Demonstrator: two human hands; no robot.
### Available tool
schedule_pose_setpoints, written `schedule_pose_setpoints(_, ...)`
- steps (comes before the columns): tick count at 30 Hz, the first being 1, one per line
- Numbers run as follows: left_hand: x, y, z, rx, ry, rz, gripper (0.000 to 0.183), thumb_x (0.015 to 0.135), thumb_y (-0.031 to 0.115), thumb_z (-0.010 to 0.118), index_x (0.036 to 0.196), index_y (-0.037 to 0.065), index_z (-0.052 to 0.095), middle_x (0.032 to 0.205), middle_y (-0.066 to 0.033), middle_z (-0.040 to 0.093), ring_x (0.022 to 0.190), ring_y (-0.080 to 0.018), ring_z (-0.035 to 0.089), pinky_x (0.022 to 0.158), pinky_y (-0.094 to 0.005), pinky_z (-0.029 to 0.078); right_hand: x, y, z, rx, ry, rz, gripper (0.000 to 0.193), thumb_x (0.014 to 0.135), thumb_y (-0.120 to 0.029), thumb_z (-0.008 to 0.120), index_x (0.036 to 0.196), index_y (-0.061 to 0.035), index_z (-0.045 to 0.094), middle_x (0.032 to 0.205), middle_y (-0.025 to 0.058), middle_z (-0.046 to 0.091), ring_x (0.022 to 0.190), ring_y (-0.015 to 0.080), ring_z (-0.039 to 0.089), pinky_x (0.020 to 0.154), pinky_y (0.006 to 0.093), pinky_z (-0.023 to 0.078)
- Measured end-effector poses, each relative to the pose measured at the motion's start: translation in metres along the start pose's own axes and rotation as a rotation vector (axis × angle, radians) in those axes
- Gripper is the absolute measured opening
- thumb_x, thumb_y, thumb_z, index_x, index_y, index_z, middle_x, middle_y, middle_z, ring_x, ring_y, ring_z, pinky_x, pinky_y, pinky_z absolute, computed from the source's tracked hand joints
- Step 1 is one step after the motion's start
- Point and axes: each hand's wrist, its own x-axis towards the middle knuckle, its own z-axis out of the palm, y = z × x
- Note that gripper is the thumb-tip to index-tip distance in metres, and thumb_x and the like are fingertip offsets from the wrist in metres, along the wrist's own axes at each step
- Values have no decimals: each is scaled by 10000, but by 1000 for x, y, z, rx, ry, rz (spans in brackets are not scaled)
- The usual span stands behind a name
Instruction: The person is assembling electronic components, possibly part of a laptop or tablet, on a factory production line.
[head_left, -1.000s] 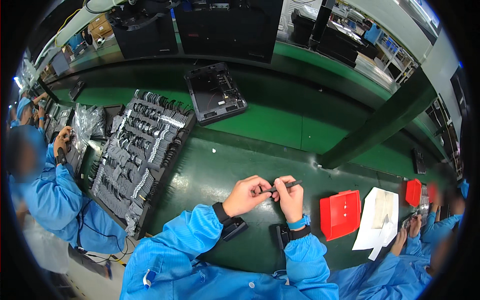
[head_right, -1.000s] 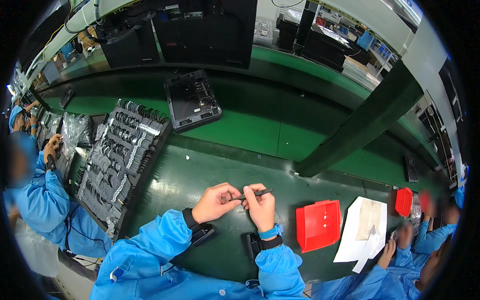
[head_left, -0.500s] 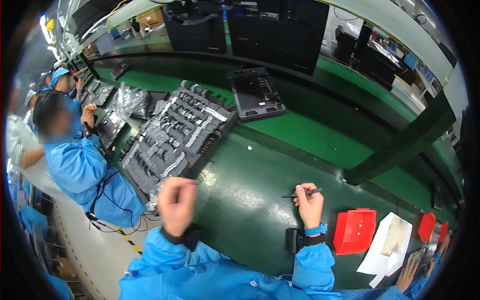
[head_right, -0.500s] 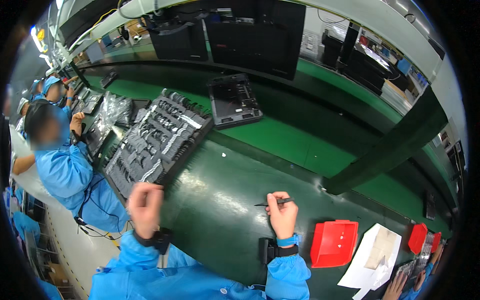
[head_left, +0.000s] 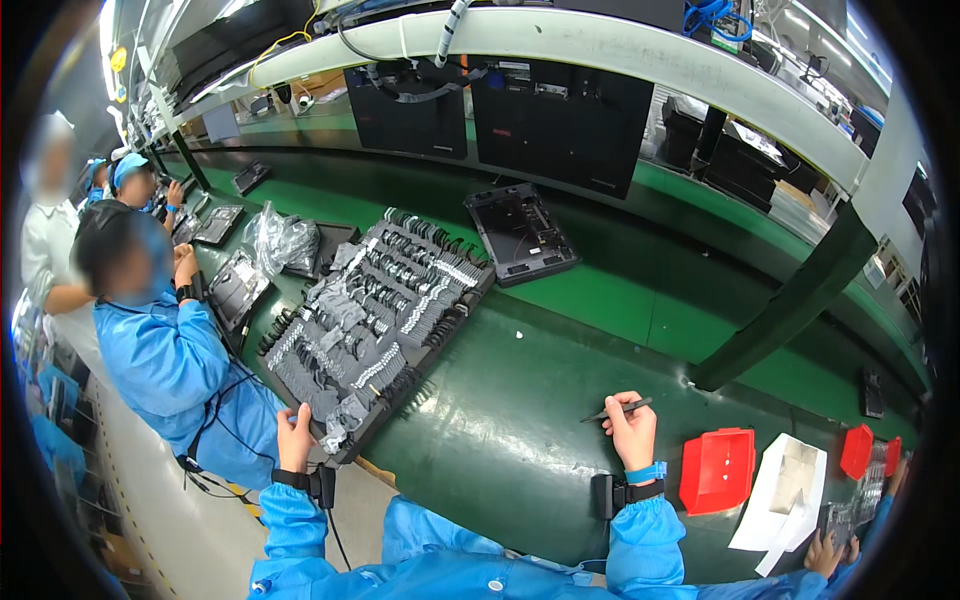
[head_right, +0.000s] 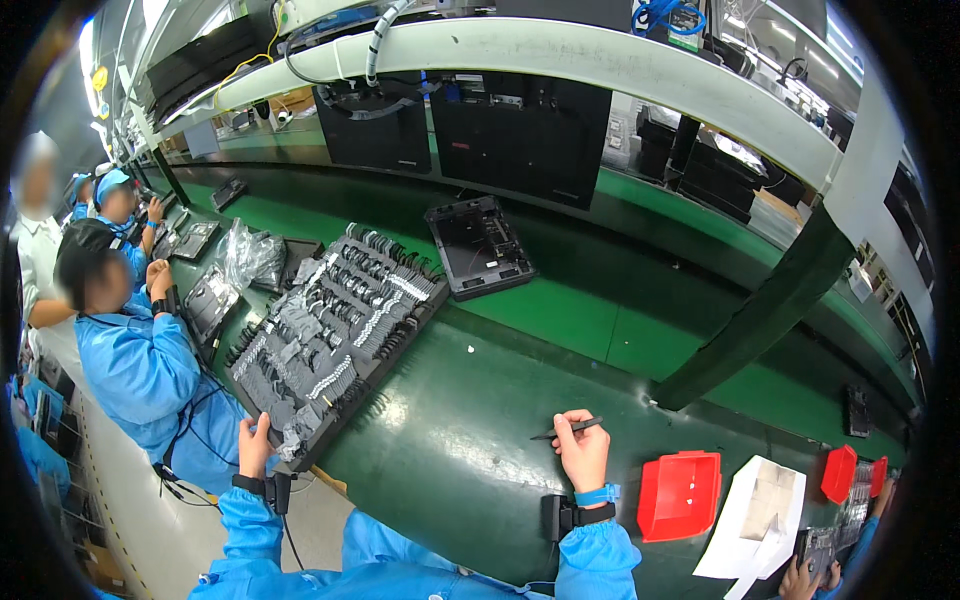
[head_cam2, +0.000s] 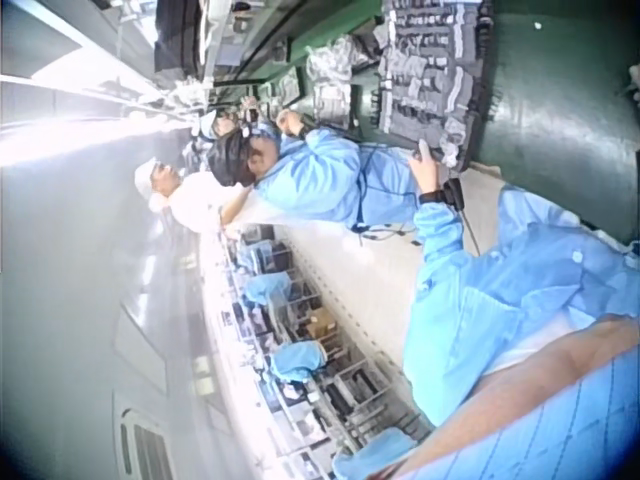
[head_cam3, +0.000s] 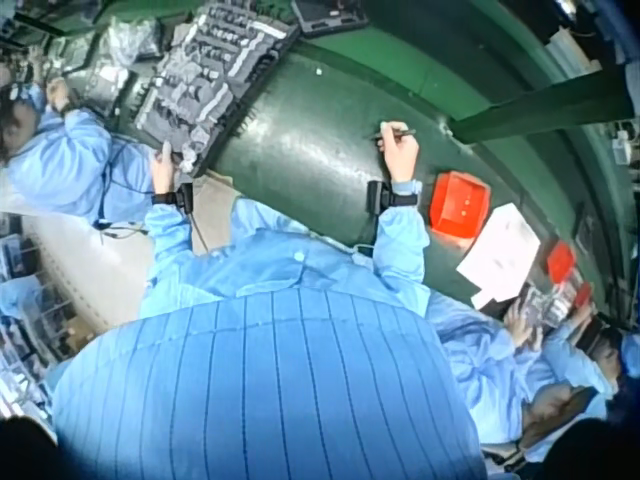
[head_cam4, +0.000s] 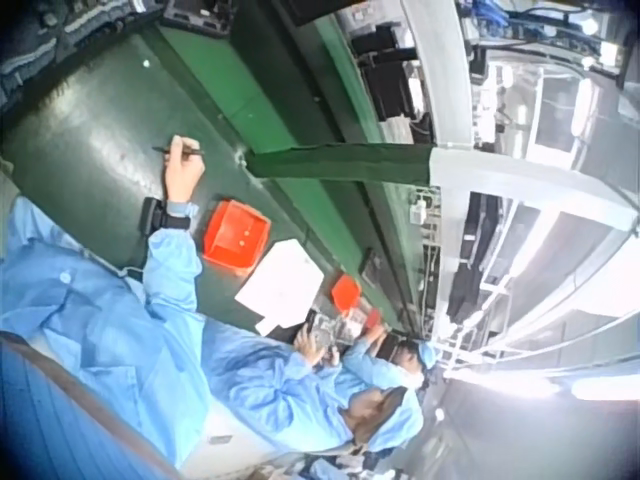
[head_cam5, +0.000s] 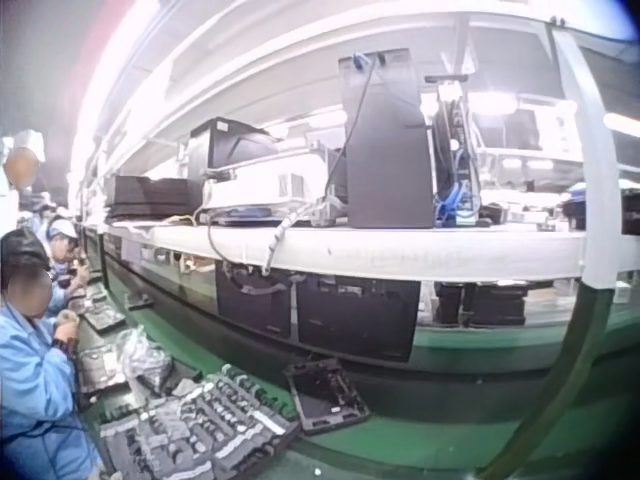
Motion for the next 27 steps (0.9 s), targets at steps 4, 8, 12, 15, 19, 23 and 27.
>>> schedule_pose_setpoints(4,-19,25,-2,57,11,-10,381,873,313,627,976,-16,468,762,-79,548,602,-137,551,454,-303,504,3,-1,-1,2,-6,7,168,887,-155,645,852,4,605,659,20,597,546,74,574,467,210,447)
schedule_pose_setpoints(8,-29,37,-4,149,41,16,258,824,184,615,825,8,426,762,-95,526,576,-163,557,429,-324,530,7,0,-2,-3,-3,5,168,891,-156,643,854,2,602,654,21,596,546,74,576,465,210,447)
schedule_pose_setpoints(12,-47,31,-8,12,17,-62,237,802,146,605,857,48,396,696,-45,465,513,-138,518,400,-314,510,8,-1,-2,-8,2,6,165,893,-153,641,852,1,599,655,20,596,547,73,573,467,209,441)
schedule_pose_setpoints(15,-55,23,-15,-55,19,-90,255,811,154,603,893,87,371,645,-10,451,447,-110,482,384,-293,476,8,-1,-2,2,-4,12,162,892,-151,642,853,0,598,657,20,595,546,71,567,468,207,437)
schedule_pose_setpoints(19,-63,16,-24,-27,-33,-134,260,843,187,618,898,90,384,649,-11,455,462,-118,491,409,-288,485,7,1,-5,-3,-6,10,157,892,-147,639,858,1,599,658,19,593,549,66,562,469,205,435)
schedule_pose_setpoints(23,-53,20,-50,273,190,364,311,911,266,628,770,41,466,662,4,450,567,-81,412,515,-255,354,8,-2,-2,12,-19,11,154,892,-145,637,860,2,601,658,19,592,552,65,563,469,205,435)
schedule_pose_setpoints(27,-99,124,-11,-20,-5,506,231,928,169,579,759,48,480,654,24,435,588,-58,404,505,-237,339,7,-1,-5,-39,-5,13,160,891,-150,641,866,4,604,666,17,593,555,66,564,474,206,438)
